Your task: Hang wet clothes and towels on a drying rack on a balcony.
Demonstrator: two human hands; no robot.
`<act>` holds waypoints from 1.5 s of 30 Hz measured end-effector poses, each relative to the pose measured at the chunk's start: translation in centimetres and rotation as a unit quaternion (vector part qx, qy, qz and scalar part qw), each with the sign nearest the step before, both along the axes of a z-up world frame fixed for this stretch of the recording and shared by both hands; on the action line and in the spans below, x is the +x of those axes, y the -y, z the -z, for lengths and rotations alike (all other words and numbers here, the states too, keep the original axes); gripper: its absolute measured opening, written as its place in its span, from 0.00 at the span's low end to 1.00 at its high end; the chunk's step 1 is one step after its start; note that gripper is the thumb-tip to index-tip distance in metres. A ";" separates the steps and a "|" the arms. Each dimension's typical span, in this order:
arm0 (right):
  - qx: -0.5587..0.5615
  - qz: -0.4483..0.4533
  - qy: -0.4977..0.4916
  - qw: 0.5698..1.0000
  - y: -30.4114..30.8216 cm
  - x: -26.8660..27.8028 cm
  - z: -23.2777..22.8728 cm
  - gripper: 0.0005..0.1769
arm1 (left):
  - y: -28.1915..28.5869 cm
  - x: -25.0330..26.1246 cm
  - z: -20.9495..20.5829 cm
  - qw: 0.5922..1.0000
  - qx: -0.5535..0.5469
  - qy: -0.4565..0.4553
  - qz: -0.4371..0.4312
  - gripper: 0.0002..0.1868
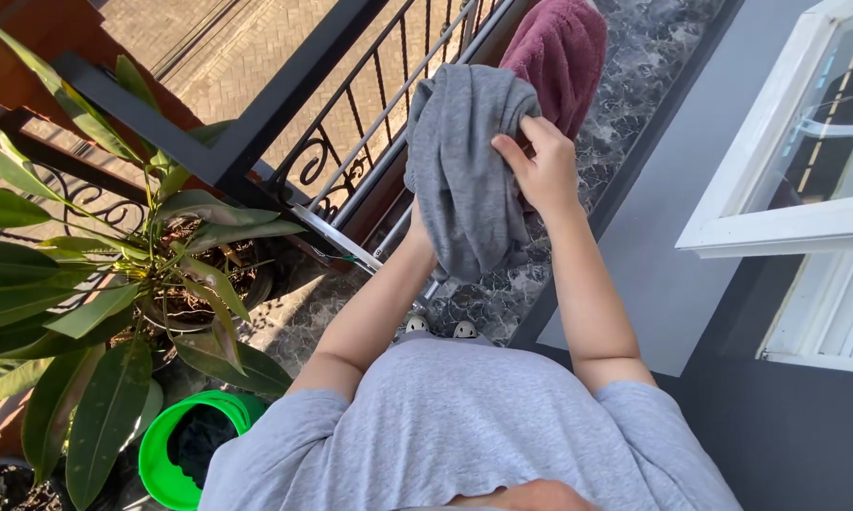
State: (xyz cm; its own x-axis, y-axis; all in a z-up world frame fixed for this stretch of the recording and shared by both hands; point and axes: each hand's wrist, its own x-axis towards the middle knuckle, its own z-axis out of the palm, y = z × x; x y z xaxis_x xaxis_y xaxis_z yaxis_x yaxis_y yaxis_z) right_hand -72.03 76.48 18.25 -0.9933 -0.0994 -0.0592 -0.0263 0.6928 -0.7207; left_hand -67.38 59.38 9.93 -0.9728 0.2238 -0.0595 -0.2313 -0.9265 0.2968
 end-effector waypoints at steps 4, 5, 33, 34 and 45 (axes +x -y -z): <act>-0.204 -0.258 -0.141 0.934 -3.6 1.2 7.4 0.64 | 0.4 -0.7 -2.9 1.000 -0.003 -0.012 -0.011 0.29; -0.232 -0.284 -0.099 0.925 -3.6 2.4 9.0 0.73 | 0.4 -0.8 -3.7 1.000 -0.003 -0.015 -0.013 0.29; -0.667 -0.253 0.054 0.699 5.4 -13.5 -3.0 0.28 | 16.4 -9.5 -18.0 0.959 -0.102 -0.238 -0.111 0.26; -0.656 -0.271 0.071 0.701 5.8 -14.1 -2.4 0.29 | 16.3 -9.4 -18.4 0.959 -0.104 -0.237 -0.118 0.26; -0.506 -0.453 0.250 0.690 8.3 -24.5 7.4 0.37 | 13.5 -11.1 -15.2 0.943 -0.224 -0.137 -0.203 0.28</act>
State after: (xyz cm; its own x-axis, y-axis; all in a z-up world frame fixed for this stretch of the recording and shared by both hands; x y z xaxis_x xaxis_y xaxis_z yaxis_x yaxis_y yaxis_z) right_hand -96.52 68.15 10.81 -0.3767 -0.9083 0.1821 0.3091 -0.3086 -0.8996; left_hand -78.50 45.87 25.15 -0.9654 -0.1591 0.2066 0.2584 -0.6899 0.6762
